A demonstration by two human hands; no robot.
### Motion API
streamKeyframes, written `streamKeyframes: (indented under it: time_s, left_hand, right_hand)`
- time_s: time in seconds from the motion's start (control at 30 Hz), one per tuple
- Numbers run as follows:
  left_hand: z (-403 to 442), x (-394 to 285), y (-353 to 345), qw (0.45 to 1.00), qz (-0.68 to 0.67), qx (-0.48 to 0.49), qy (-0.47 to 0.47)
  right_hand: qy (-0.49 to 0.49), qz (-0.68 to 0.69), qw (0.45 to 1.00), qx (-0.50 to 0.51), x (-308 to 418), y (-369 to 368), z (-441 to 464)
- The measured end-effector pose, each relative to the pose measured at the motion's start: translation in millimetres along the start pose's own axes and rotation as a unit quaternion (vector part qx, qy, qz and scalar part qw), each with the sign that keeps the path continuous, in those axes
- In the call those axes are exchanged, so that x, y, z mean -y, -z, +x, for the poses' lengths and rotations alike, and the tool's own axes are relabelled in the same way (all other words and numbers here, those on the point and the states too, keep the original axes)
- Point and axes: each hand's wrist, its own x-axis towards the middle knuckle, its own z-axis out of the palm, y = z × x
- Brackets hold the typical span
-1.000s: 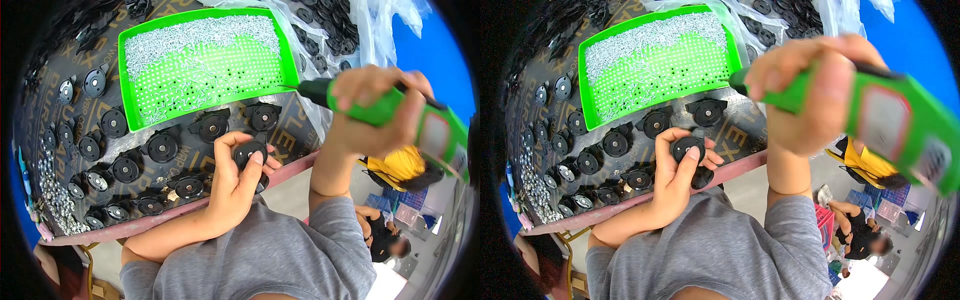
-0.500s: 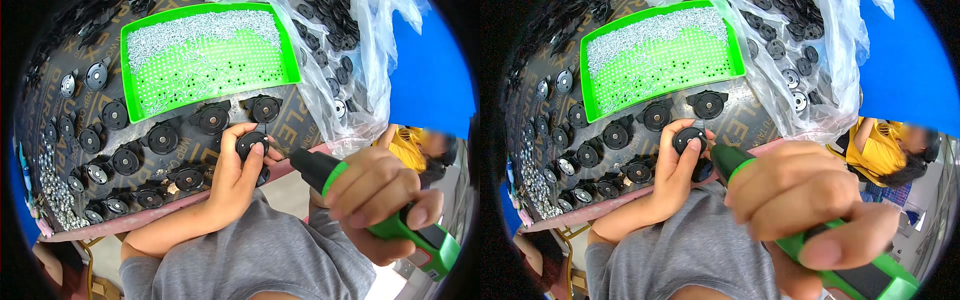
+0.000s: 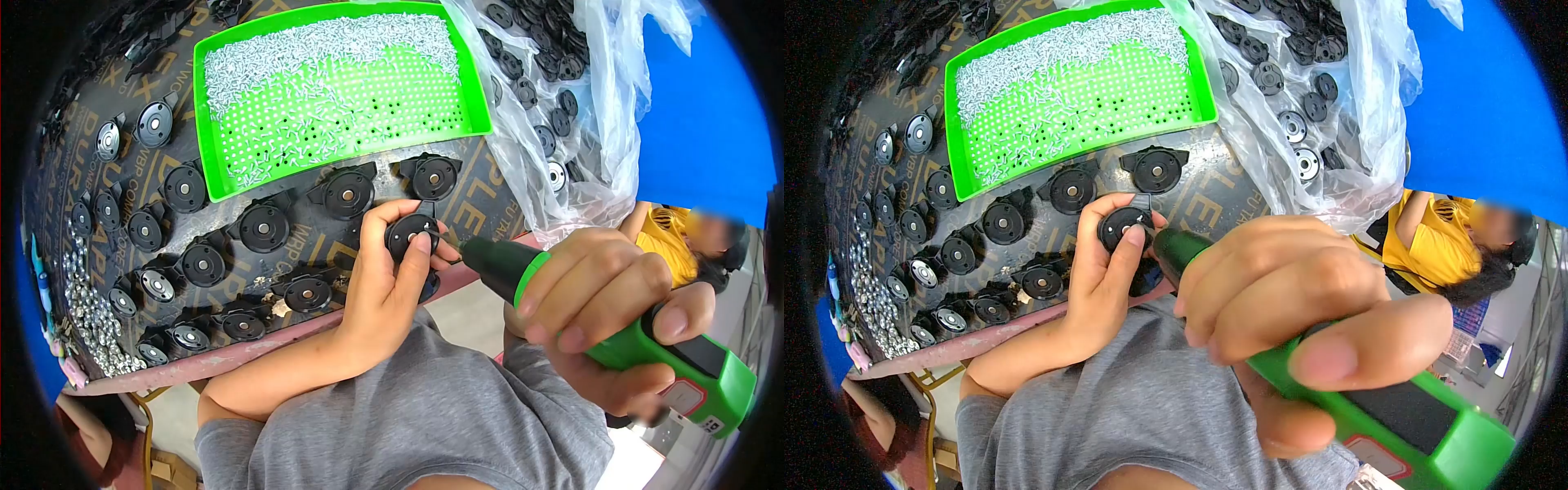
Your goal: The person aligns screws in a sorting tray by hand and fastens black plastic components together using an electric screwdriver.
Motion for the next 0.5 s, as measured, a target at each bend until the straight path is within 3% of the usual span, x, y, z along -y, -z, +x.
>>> streamKeyframes:
  time_s: [0.5]
  left_hand:
    - [-1.1, -1.9, 1.6, 0.999, 0.050, 0.010, -0.015]
  right_hand:
    - [-0.013, -0.017, 1.000, -0.021, 3.6, -2.4, -0.9]
